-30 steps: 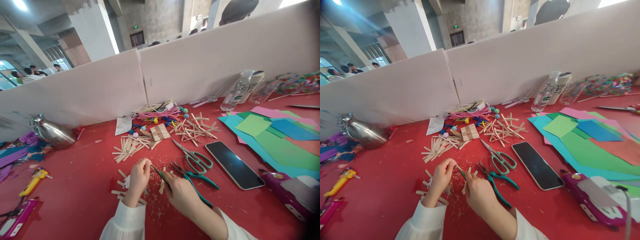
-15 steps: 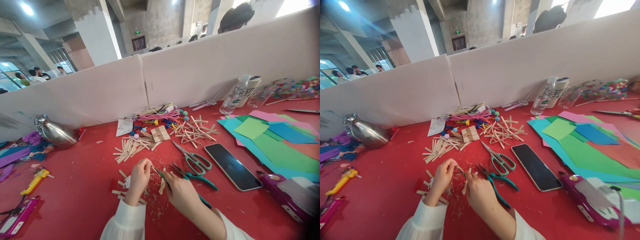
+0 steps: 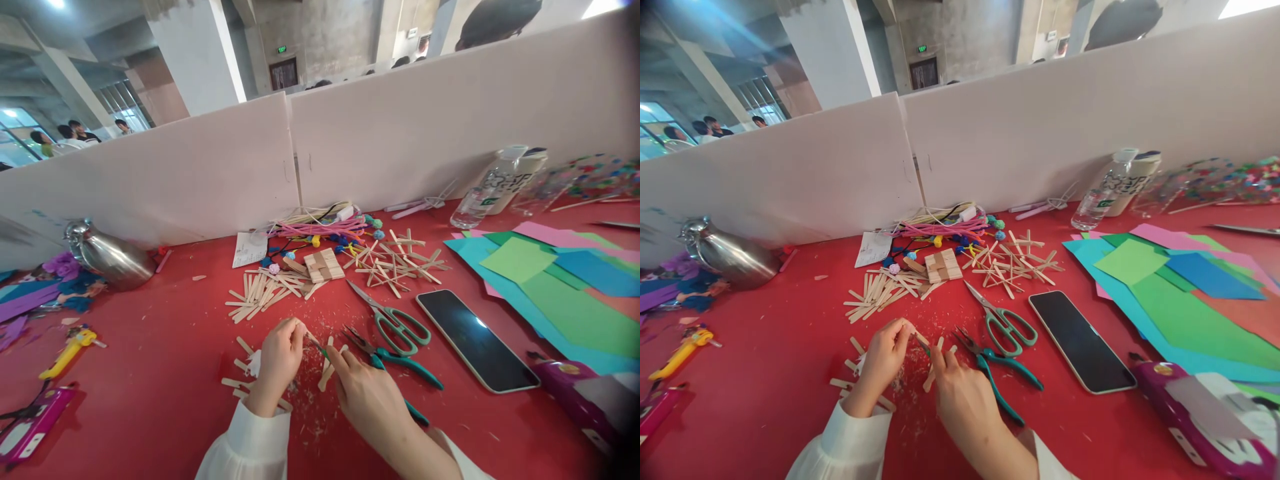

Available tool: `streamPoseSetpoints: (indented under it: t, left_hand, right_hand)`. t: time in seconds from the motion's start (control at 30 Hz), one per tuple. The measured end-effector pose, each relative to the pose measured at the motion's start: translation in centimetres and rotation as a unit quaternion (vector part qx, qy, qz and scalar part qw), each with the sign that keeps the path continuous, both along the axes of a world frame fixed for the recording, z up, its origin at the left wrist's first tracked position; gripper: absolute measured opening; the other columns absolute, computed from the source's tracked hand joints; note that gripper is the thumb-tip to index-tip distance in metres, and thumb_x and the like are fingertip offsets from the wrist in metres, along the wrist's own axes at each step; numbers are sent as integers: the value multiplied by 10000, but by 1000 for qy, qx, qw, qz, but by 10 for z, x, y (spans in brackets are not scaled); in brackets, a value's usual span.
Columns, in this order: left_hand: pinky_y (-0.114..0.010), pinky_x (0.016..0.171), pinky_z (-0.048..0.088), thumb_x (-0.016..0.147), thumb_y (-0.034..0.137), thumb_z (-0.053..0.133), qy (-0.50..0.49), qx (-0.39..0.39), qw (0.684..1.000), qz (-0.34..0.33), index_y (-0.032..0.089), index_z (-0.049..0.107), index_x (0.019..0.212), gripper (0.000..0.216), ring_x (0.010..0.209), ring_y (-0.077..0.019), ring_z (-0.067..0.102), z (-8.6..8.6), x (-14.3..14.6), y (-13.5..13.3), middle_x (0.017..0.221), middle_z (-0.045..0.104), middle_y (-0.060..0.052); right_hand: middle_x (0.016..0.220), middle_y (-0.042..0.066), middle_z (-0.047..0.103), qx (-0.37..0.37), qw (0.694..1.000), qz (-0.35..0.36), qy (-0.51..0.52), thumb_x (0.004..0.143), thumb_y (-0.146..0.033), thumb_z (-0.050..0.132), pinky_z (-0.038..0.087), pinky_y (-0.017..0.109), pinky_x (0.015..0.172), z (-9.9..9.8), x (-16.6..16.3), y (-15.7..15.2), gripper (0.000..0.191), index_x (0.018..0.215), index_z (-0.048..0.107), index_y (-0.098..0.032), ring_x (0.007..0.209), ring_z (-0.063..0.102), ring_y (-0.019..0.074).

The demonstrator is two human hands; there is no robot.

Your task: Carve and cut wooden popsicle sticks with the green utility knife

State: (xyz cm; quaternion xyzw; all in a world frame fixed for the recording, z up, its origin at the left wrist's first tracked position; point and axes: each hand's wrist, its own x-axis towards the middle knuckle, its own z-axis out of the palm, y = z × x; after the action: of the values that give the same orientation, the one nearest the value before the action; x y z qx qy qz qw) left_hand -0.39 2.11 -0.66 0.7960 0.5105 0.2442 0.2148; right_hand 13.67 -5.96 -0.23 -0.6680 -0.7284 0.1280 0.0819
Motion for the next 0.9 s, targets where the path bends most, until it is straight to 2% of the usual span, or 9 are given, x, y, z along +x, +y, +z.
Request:
streamPoseSetpoints:
  t: [0.17, 0.27, 0.37, 0.57, 0.9]
  left_hand:
    - [-202, 514, 342, 873, 365, 344, -62, 10, 996, 59, 185, 482, 641, 324, 530, -124, 502, -2, -3, 4, 583, 533, -9]
    - [-195, 470, 330, 867, 385, 352, -76, 5, 995, 68, 178, 498, 623, 352, 474, -112, 485, -5, -3, 6, 531, 528, 0]
    - [-194, 465, 343, 863, 389, 360, -105, -9, 992, 73, 172, 527, 634, 357, 453, -109, 485, -7, -2, 6, 523, 547, -2]
    - [-201, 488, 383, 852, 397, 376, -129, -37, 989, 66, 173, 557, 660, 346, 489, -128, 531, -2, -1, 3, 578, 601, -29]
    - [-176, 506, 350, 858, 387, 363, -75, -12, 997, 20, 160, 526, 615, 370, 522, -105, 488, 2, 0, 1, 558, 538, -3]
  right_hand:
    - [997, 96, 678, 14, 999, -16, 37, 767, -111, 388, 445, 239, 528, 0, 8, 2, 416, 1154, 531, -169, 722, 667, 189]
    - [920, 63, 700, 13, 997, -20, 70, 753, -104, 401, 451, 233, 577, 0, 11, 5, 380, 1090, 560, -179, 763, 665, 189]
    - [876, 74, 704, 8, 995, -26, 95, 774, -120, 392, 443, 240, 592, 2, 12, 7, 335, 1058, 566, -156, 780, 664, 202]
    - [827, 63, 707, 1, 991, -20, 129, 803, -142, 374, 423, 228, 582, 7, 12, 6, 285, 996, 583, -168, 735, 665, 189]
    - [788, 69, 714, 3, 993, -28, 112, 754, -93, 410, 396, 235, 542, 1, 12, 8, 308, 993, 593, -163, 710, 669, 198]
